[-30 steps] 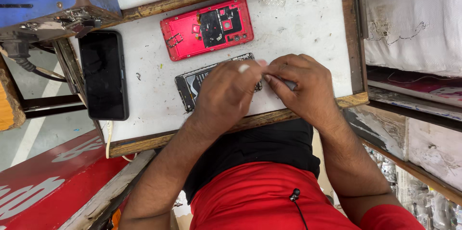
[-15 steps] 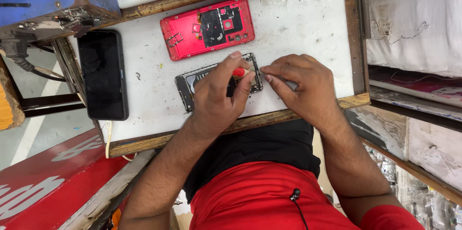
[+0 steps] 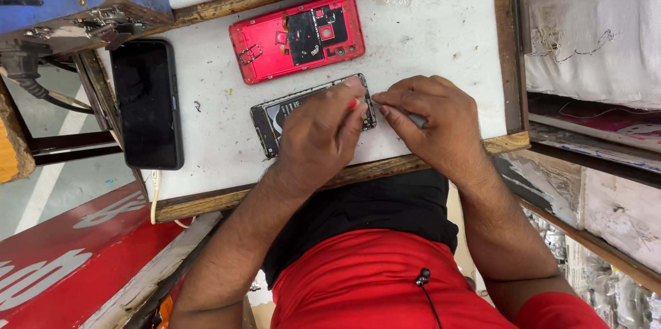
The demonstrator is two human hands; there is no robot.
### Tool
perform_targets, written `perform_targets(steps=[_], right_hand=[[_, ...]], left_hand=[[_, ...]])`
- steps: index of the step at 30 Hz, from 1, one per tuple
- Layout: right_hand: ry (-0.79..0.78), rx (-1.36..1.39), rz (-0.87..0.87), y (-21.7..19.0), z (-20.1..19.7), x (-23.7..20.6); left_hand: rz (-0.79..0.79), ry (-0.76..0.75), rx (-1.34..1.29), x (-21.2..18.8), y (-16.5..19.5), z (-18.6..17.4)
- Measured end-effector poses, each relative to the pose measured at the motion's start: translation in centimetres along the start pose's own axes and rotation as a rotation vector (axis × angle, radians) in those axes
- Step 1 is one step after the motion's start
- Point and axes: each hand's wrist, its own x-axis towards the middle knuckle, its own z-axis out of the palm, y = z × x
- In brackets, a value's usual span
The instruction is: The person disassembles a smartphone by removing the back cover and battery, then detaches the motherboard. They use a screwdriver to loosen screws and carefully separate internal components. The person reassembles the phone by reconnecting the motherboard and replacing the battery and back cover.
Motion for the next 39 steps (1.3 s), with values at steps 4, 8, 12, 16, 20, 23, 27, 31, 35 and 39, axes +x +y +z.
perform_targets(steps=[4, 8, 12, 16, 20, 23, 27, 31, 35, 39], right_hand=[[-0.009, 0.023, 0.02, -0.1, -0.1, 0.1], [0.01, 0.023, 0.003, -0.2, -0.1, 0.1], [0.0, 0.021, 0.02, 0.1, 0.0, 0.1], [-0.006, -0.015, 0.005, 0.6, 0.1, 0.0], [-0.006, 0.004, 0.029, 0.6, 0.2, -0.2], [-0.008, 0.017, 0.011, 0.5, 0.1, -0.2], [0.013, 0.013, -0.007, 0.4, -0.1, -0.2], [0.001, 0.038, 0.026, 0.5, -0.3, -0.4], [0.017, 0.04, 0.009, 0.5, -0.4, -0.4], [0.008, 0.031, 0.017, 0.3, -0.5, -0.3]], left_hand=[[0.057, -0.027, 0.021, 0.0, 0.1, -0.2], [0.039, -0.01, 0.002, 0.0, -0.1, -0.1], [0.027, -0.031, -0.001, 0.5, 0.1, -0.3], [0.101, -0.189, -0.061, 1.3, 0.6, -0.7], [0.136, -0.205, -0.001, 2.0, 1.0, -1.1], [0.031, -0.313, -0.154, 2.4, 1.4, -1.4], [0.124, -0.182, 0.055, 3.1, 1.5, -1.6], [-0.002, -0.341, -0.163, 3.7, 1.5, -1.9], [0.083, -0.274, -0.06, 4.0, 1.7, -1.9], [0.055, -0.331, -0.205, 4.0, 2.2, -2.1]])
